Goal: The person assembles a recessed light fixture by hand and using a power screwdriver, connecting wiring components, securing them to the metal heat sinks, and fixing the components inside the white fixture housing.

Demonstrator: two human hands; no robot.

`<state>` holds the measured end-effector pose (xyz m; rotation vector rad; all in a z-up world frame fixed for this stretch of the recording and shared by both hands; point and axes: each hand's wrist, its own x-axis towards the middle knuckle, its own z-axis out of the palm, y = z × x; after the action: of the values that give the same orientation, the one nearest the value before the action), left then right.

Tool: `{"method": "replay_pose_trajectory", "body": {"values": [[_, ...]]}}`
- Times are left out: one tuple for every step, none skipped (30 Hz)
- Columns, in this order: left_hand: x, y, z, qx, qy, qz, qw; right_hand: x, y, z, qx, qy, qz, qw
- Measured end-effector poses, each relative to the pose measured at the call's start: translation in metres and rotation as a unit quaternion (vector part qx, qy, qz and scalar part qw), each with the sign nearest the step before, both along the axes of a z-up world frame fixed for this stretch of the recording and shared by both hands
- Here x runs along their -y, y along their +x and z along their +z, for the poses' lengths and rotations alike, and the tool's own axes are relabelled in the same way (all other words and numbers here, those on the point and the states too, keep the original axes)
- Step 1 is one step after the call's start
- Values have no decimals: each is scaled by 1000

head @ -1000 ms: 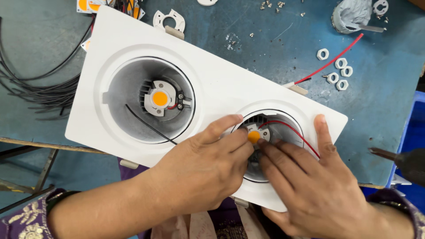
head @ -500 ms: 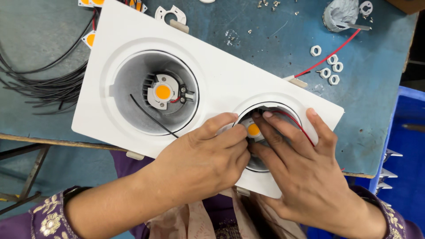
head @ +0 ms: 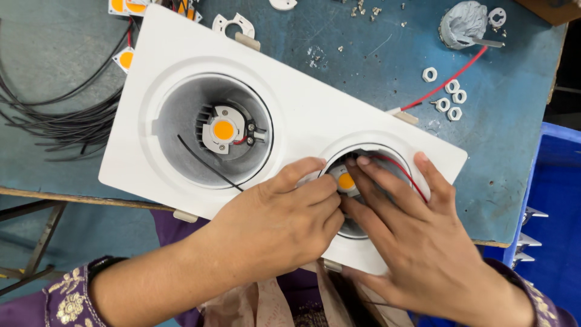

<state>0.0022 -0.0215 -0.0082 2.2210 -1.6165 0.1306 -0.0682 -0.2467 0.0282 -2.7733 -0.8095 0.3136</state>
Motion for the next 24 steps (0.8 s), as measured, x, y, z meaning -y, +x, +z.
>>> {"method": "replay_pose_trajectory", "body": {"values": [[-1,-1,-1,2,0,-1,1000,3,0,3,-3,15,9,1000],[-2,-2,-1,1,0,-1,1000,9,0,9,-17,43,7,999],[-5,-4,-1,11,-7,5,1000,19,2,16,-31,72,6,997],[-6,-5,-1,23,-14,12,1000,26,4,21,-45,100,5,994],[-8,-7,-1,35,-21,18,999,29,4,23,-15,106,-58,993],[-10,-8,0,34,-32,35,998,28,3,22,17,111,-121,986],[-12,-9,1,33,-42,51,997,27,2,22,55,105,-145,982],[-14,-11,1,32,-52,68,996,25,3,23,91,98,-170,976],[-17,-12,1,48,-51,86,994,21,6,20,134,78,-156,976],[-21,-14,0,65,-50,104,991,16,11,18,176,58,-142,972],[-24,-15,-1,81,-49,122,988,10,15,16,185,46,-114,975],[-24,-17,-3,76,-48,117,989,5,21,14,193,35,-85,977],[-24,-18,-6,71,-48,112,990,1,25,14,201,23,-57,978],[-24,-19,-7,68,-48,108,991,-2,30,14,179,16,-20,983],[-25,-19,-8,52,-56,101,992,-6,34,13,157,9,16,987],[-26,-18,-8,36,-63,94,993,-10,37,13,133,0,52,990],[-27,-18,-8,19,-71,87,994,-13,38,13,132,-31,69,988],[-27,-17,-8,13,-72,86,994,-17,39,12,130,-63,88,985],[-27,-17,-7,7,-73,85,994,-19,40,12,129,-96,106,981],[-26,-17,-7,0,-73,85,994,-19,42,12,104,-112,103,983],[-26,-16,-7,3,-71,84,994,-20,44,11,80,-129,99,983],[-26,-15,-7,5,-68,82,994,-21,44,11,56,-145,95,983],[-26,-14,-7,8,-66,80,995,-23,43,10,56,-155,88,982],[-26,-14,-6,7,-67,81,994,-24,43,10,55,-166,80,981]]}}
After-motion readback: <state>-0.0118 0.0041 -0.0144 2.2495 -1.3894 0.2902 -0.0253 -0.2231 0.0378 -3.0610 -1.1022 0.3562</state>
